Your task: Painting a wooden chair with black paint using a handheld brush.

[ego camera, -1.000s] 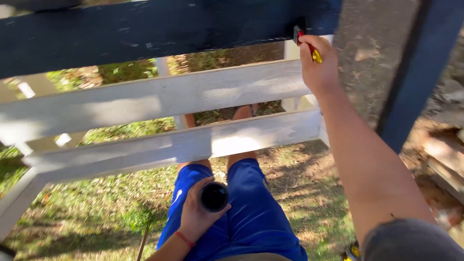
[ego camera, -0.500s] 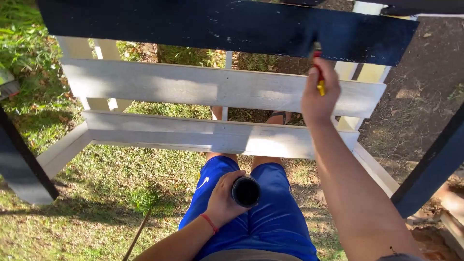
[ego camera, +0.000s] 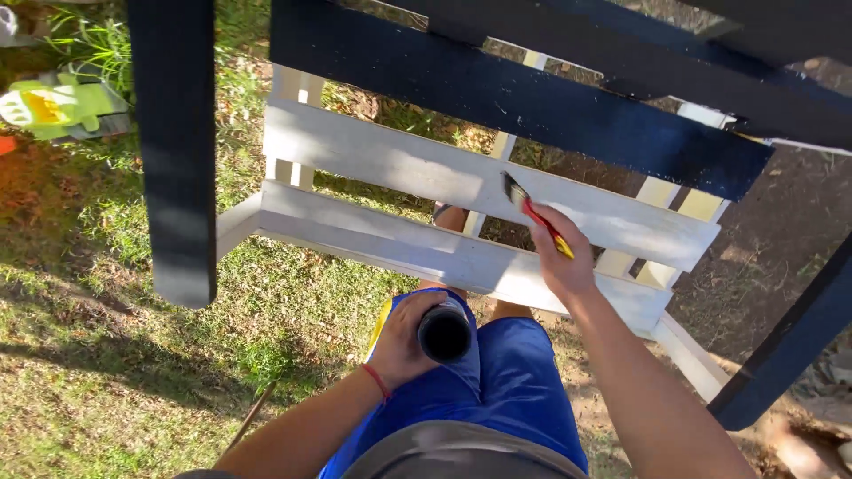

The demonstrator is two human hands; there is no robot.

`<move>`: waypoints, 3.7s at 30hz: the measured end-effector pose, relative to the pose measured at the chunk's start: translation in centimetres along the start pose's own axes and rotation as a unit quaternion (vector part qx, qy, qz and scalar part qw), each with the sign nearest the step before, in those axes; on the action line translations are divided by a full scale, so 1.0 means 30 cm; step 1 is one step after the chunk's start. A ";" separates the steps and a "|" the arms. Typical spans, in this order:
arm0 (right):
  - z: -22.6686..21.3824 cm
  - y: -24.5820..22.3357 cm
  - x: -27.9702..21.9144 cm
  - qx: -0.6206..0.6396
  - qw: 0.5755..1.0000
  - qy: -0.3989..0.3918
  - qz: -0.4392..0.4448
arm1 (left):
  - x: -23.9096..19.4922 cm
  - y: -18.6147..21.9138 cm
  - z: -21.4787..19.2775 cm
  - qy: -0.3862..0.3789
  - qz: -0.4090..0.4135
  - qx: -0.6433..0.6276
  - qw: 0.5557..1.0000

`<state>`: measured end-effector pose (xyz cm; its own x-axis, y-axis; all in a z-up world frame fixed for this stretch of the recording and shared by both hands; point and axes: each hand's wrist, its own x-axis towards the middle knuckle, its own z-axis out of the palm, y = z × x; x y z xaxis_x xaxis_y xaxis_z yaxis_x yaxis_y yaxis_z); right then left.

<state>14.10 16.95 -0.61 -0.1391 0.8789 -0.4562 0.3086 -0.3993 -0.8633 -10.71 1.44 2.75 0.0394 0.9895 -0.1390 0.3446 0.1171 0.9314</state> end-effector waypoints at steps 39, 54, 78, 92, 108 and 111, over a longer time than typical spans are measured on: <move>-0.587 0.936 -2.239 -0.069 0.929 0.357 0.063 | -0.795 1.449 -0.178 0.223 0.581 0.188 0.760; -0.252 0.811 -2.160 -0.057 0.904 0.420 0.062 | -0.743 1.477 -0.647 0.095 0.639 0.102 0.757; 0.072 0.211 -2.343 -0.077 0.877 0.449 0.156 | -0.811 1.258 -0.668 -0.187 0.497 0.050 0.846; 0.107 0.266 -2.358 -0.134 0.893 0.425 0.060 | -0.778 1.253 -0.613 -0.238 0.468 0.071 0.848; 0.096 0.114 -2.314 -0.089 0.876 0.458 0.118 | -0.709 1.362 -0.615 -0.135 0.518 0.105 0.838; 0.040 0.049 -2.278 -0.035 0.885 0.464 -0.016 | -0.698 1.399 -0.625 -0.108 0.557 0.128 0.813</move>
<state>22.94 -44.01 29.03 0.6731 0.7389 -0.0306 0.3806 -0.3816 -0.8424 -14.66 -12.78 51.06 0.6156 0.4280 0.6617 0.1656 -0.8912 0.4223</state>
